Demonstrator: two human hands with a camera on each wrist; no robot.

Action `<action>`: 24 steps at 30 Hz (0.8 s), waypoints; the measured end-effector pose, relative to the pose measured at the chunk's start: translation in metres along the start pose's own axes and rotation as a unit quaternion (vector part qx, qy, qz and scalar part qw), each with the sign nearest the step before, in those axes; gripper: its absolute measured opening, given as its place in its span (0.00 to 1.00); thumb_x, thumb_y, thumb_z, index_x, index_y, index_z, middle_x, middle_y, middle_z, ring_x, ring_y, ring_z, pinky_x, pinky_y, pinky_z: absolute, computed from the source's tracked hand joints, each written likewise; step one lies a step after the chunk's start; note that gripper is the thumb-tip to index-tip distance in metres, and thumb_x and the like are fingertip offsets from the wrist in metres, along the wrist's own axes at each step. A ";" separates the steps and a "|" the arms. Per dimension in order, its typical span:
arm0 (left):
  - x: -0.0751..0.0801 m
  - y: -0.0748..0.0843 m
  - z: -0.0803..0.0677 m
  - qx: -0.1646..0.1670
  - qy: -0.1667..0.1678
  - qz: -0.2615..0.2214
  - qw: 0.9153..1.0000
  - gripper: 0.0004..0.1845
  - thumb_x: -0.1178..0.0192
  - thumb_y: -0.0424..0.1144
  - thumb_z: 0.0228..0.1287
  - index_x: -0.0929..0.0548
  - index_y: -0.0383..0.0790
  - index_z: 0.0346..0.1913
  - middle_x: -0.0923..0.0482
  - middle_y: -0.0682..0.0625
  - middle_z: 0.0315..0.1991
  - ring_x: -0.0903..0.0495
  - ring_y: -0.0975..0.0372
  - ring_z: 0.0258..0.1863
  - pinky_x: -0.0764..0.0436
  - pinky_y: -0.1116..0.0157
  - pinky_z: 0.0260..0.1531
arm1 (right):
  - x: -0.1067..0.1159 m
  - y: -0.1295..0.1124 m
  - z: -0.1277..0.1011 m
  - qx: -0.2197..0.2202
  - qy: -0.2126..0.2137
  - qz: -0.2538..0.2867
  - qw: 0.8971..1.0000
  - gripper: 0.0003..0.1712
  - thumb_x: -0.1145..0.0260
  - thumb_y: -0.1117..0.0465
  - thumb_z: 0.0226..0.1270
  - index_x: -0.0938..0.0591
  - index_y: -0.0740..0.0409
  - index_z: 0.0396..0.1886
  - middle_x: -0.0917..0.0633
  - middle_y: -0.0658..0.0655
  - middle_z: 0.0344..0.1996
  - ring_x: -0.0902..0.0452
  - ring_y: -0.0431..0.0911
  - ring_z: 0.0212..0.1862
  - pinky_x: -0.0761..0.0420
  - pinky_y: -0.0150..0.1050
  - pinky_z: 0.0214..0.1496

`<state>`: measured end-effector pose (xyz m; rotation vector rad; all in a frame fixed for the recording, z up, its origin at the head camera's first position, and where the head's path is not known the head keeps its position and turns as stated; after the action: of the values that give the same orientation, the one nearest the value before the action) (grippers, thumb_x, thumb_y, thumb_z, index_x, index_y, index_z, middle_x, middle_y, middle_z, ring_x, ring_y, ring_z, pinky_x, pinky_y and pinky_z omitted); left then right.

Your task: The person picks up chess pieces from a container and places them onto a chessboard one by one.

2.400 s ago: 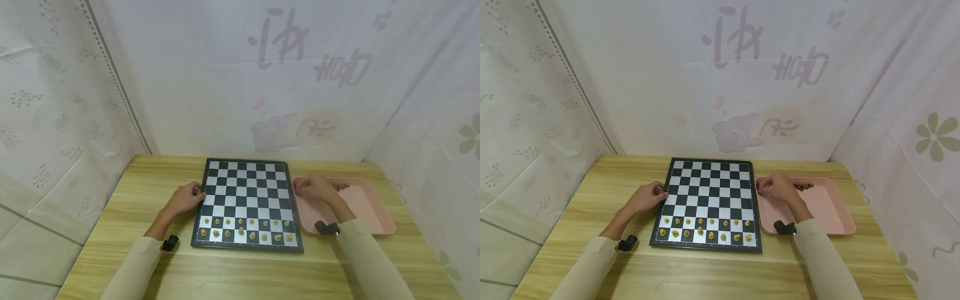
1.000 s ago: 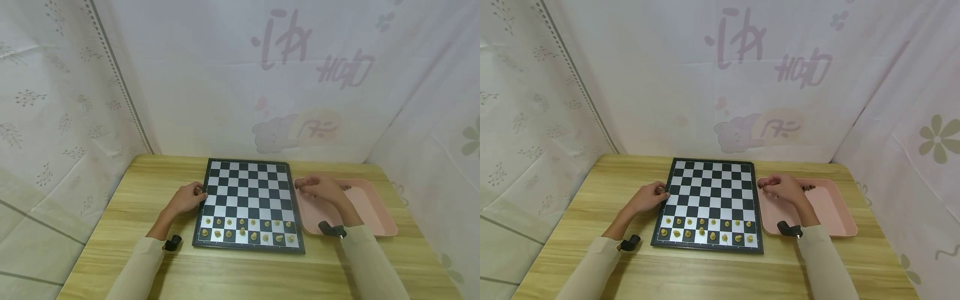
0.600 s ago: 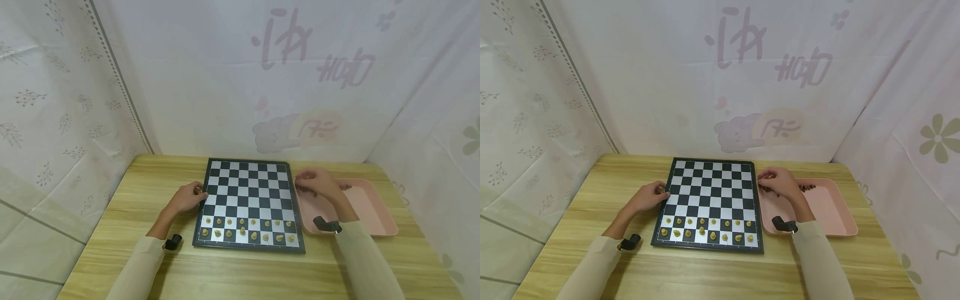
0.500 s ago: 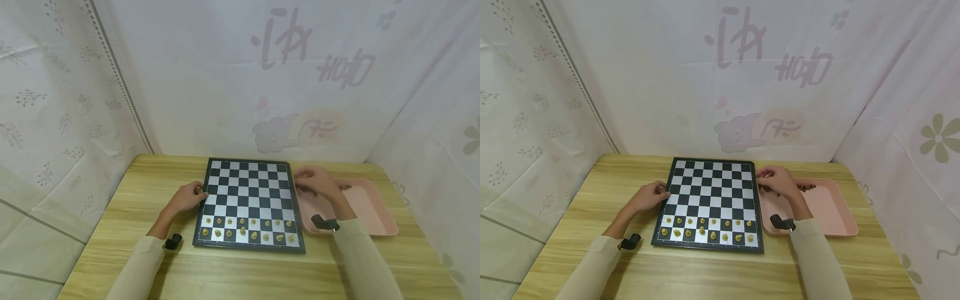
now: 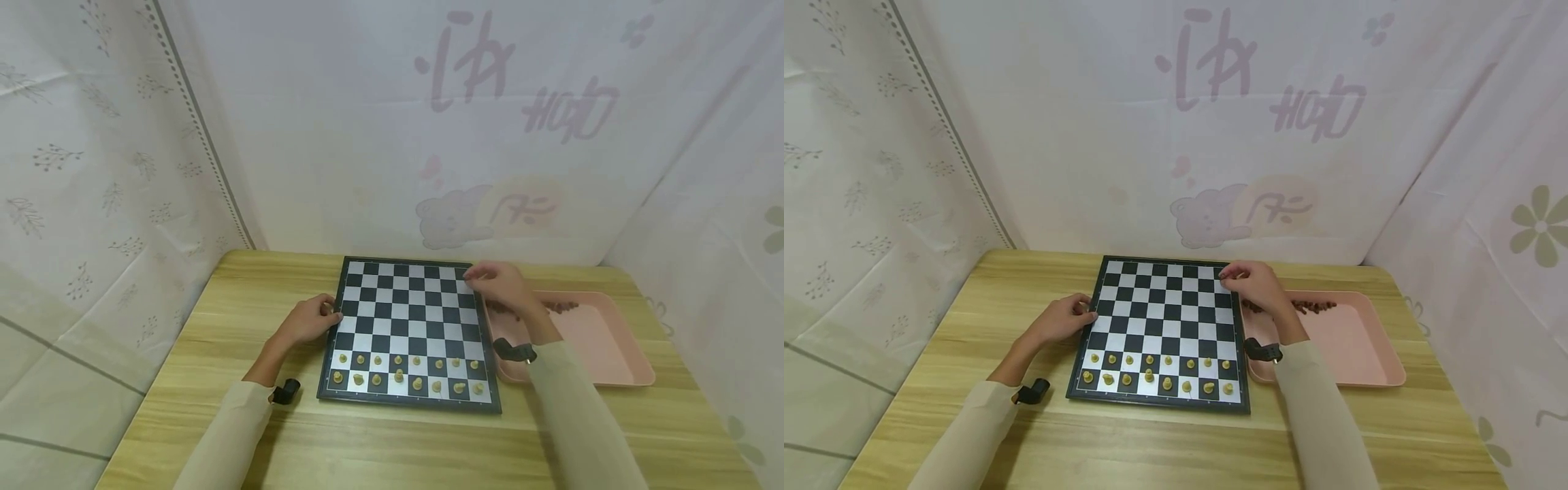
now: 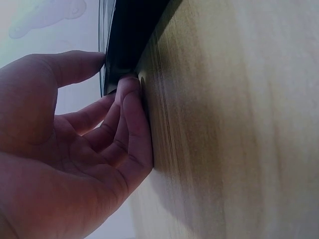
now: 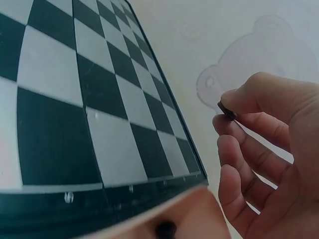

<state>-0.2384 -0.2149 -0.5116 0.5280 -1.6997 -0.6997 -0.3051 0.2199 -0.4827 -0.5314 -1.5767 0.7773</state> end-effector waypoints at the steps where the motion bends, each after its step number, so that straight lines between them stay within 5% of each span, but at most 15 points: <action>1: 0.000 0.000 0.000 0.000 0.000 0.001 1.000 0.24 0.34 0.44 0.78 0.18 0.29 0.66 0.12 0.43 0.43 0.16 0.54 0.40 0.18 0.56 0.42 | -0.002 -0.002 0.002 -0.004 -0.001 0.001 1.000 0.13 0.29 0.54 0.78 0.09 0.52 0.55 0.12 0.60 0.55 0.18 0.57 0.49 0.17 0.49 0.45; 10: 0.003 0.000 0.000 -0.005 -0.004 -0.002 1.000 0.24 0.34 0.43 0.78 0.18 0.29 0.66 0.12 0.43 0.42 0.17 0.55 0.38 0.19 0.58 0.40 | -0.015 -0.024 0.020 0.038 -0.013 0.011 0.999 0.13 0.28 0.58 0.78 0.10 0.57 0.56 0.11 0.60 0.55 0.18 0.59 0.59 0.21 0.60 0.64; 24: 0.003 0.001 0.001 -0.014 -0.014 -0.001 1.000 0.24 0.31 0.41 0.78 0.19 0.28 0.66 0.13 0.44 0.41 0.18 0.55 0.37 0.20 0.59 0.39 | -0.037 -0.055 0.048 0.059 -0.043 0.006 0.997 0.12 0.24 0.59 0.73 0.09 0.58 0.52 0.10 0.59 0.51 0.16 0.59 0.57 0.19 0.58 0.61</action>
<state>-0.2397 -0.2167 -0.5090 0.5020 -1.7130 -0.7350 -0.3414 0.1481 -0.4690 -0.4260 -1.5961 0.9068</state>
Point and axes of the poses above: each hand's wrist, its own z-axis towards the middle knuckle, its own x-axis out of the back of the hand, y = z × x, the point moved 2 cm from there along z, towards the middle knuckle
